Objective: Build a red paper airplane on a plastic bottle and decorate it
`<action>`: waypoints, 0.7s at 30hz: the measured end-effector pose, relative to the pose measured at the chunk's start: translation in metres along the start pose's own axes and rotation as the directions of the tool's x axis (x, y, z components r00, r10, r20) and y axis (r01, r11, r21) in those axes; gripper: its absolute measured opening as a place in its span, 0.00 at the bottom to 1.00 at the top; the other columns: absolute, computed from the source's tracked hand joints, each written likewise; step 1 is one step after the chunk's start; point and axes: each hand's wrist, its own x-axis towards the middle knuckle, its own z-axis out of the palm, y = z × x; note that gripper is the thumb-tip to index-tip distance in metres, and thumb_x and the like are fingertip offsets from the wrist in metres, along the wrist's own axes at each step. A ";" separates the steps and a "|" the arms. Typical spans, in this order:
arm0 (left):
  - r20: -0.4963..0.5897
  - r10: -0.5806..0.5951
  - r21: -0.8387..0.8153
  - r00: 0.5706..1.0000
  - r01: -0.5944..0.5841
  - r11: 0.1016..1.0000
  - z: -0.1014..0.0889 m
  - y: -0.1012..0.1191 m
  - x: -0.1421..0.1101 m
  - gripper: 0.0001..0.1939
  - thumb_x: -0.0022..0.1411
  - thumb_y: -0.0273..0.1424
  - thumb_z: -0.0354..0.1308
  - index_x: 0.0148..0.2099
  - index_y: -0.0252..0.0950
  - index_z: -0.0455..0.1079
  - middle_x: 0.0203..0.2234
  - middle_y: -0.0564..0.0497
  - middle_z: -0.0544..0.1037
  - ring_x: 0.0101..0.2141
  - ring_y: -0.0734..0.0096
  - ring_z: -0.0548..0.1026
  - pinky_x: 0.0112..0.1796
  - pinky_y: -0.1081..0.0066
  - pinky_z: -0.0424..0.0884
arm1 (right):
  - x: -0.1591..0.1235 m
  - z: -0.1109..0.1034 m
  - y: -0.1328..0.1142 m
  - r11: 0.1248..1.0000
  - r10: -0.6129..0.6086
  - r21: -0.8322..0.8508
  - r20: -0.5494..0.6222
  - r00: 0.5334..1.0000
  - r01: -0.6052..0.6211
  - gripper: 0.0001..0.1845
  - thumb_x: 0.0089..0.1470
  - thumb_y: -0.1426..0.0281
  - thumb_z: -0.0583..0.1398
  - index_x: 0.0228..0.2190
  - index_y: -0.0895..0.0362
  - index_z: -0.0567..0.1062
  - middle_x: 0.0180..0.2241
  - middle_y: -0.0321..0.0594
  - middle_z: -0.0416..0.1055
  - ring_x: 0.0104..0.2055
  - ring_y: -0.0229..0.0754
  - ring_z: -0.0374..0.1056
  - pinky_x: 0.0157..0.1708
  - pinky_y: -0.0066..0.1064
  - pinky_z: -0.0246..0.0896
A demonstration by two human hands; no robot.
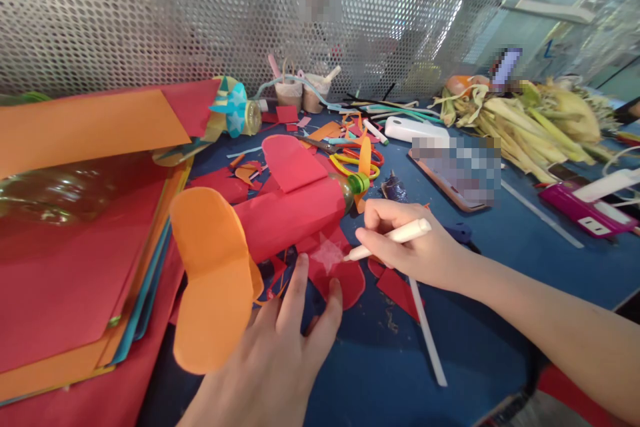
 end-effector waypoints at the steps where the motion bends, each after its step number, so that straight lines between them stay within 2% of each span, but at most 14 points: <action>1: 0.001 0.001 0.001 1.000 -0.001 1.000 0.000 0.000 0.000 0.38 0.50 0.13 0.44 0.62 0.43 0.60 0.56 0.29 0.67 0.32 0.63 0.80 0.32 0.66 0.77 | 0.000 0.000 0.000 1.000 0.001 -0.001 -0.002 1.000 -0.001 0.15 0.58 0.73 0.57 0.22 0.54 0.58 0.15 0.24 0.60 0.15 0.27 0.54 0.18 0.18 0.49; 4: -0.010 0.001 0.011 1.000 -0.001 1.000 0.000 0.000 -0.001 0.38 0.49 0.13 0.44 0.61 0.43 0.61 0.55 0.29 0.68 0.30 0.63 0.79 0.30 0.65 0.77 | 0.000 0.000 -0.001 1.000 0.003 0.002 0.003 1.000 -0.003 0.15 0.58 0.72 0.57 0.22 0.54 0.58 0.15 0.23 0.60 0.15 0.27 0.54 0.17 0.18 0.48; 10: -0.001 0.014 0.008 1.000 -0.014 1.000 0.003 -0.001 -0.004 0.38 0.49 0.14 0.44 0.62 0.42 0.60 0.55 0.28 0.67 0.33 0.62 0.80 0.29 0.67 0.77 | 0.000 0.000 -0.001 1.000 -0.009 -0.020 -0.009 1.000 0.009 0.15 0.57 0.73 0.57 0.22 0.54 0.58 0.16 0.24 0.60 0.16 0.28 0.53 0.18 0.18 0.49; 16: -0.020 0.012 0.021 1.000 -0.012 1.000 0.001 0.000 -0.003 0.37 0.50 0.14 0.44 0.61 0.43 0.61 0.55 0.29 0.68 0.31 0.64 0.80 0.32 0.64 0.77 | 0.000 -0.001 -0.001 0.999 -0.002 -0.042 -0.018 1.000 0.001 0.15 0.56 0.74 0.57 0.21 0.54 0.57 0.15 0.24 0.59 0.16 0.28 0.53 0.17 0.19 0.48; 21: -0.013 0.002 0.018 1.000 -0.001 1.000 0.002 -0.001 -0.001 0.38 0.50 0.13 0.44 0.62 0.43 0.59 0.55 0.30 0.68 0.33 0.63 0.80 0.32 0.65 0.77 | 0.000 -0.001 -0.002 0.998 0.005 -0.057 -0.020 1.000 -0.006 0.16 0.56 0.74 0.56 0.21 0.54 0.56 0.15 0.24 0.58 0.15 0.28 0.52 0.17 0.19 0.46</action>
